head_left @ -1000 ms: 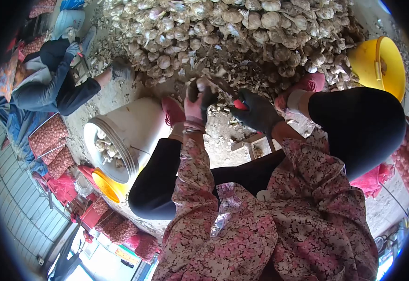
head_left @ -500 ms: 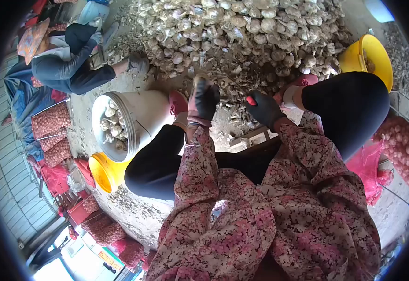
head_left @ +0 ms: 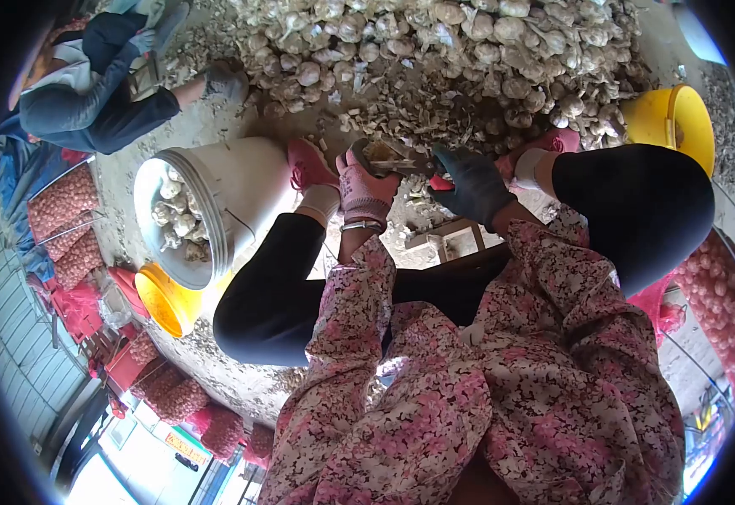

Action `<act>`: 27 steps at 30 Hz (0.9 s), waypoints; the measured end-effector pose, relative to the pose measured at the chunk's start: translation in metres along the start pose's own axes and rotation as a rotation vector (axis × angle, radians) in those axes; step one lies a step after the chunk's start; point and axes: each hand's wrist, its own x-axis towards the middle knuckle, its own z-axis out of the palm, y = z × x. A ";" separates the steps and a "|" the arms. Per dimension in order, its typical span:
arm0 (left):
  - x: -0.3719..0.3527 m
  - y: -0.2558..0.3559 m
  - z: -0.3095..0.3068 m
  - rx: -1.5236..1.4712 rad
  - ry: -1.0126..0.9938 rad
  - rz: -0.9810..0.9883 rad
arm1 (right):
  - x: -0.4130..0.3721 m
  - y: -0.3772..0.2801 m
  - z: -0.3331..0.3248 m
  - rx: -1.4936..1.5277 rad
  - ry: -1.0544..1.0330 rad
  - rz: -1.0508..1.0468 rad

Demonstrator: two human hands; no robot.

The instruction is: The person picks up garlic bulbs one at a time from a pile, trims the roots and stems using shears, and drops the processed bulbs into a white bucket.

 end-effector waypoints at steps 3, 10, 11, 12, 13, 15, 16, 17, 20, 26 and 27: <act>0.003 -0.004 0.010 0.075 -0.034 -0.054 | 0.009 0.006 0.019 0.095 -0.005 0.009; 0.021 -0.006 0.026 0.074 -0.130 -0.067 | 0.021 0.017 0.027 0.249 -0.108 0.151; 0.025 -0.007 0.029 0.037 -0.179 -0.100 | 0.023 0.019 0.028 0.252 -0.164 0.174; 0.027 -0.010 0.032 0.041 -0.195 -0.107 | 0.025 0.021 0.028 0.255 -0.216 0.194; 0.029 -0.012 0.035 0.037 -0.220 -0.105 | 0.026 0.022 0.029 0.256 -0.235 0.221; 0.026 -0.019 0.042 0.039 -0.257 -0.105 | 0.024 0.025 0.033 0.250 -0.261 0.240; 0.021 -0.026 0.049 0.085 -0.192 -0.088 | 0.024 0.028 0.034 0.234 -0.276 0.246; 0.018 -0.032 0.056 0.129 -0.125 -0.066 | 0.025 0.031 0.033 0.235 -0.274 0.252; 0.016 -0.008 0.040 -0.575 -0.447 -0.184 | 0.025 0.048 0.039 0.157 -0.377 0.299; 0.000 0.029 0.031 -1.149 -0.455 -0.039 | 0.019 0.058 0.070 0.193 -0.174 0.388; 0.003 0.015 0.029 -1.302 -0.486 -0.035 | 0.023 0.050 0.062 0.258 -0.234 0.390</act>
